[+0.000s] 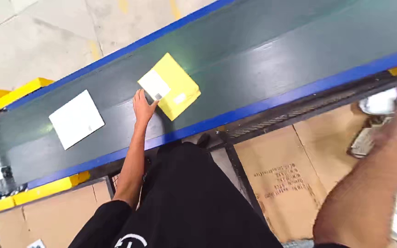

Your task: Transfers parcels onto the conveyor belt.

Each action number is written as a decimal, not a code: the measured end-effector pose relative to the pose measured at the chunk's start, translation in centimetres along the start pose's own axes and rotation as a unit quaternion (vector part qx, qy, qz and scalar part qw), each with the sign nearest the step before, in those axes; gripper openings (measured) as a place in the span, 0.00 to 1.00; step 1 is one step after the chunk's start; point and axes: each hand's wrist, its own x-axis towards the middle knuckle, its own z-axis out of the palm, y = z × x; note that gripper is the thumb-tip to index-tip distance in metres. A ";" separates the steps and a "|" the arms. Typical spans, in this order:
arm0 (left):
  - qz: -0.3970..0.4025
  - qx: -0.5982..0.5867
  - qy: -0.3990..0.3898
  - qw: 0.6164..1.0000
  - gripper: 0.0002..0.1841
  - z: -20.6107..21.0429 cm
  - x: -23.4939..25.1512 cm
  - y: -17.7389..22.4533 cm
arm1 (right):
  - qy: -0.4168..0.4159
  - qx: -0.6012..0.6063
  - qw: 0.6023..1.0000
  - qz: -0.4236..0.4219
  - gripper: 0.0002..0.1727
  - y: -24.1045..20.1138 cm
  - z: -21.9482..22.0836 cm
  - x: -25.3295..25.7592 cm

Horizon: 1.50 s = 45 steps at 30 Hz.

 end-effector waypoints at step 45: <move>0.234 -0.149 -0.324 0.905 0.20 -0.8 8.2 12.3 | -0.180 0.191 0.951 0.165 0.58 0.1 27.5 -20.9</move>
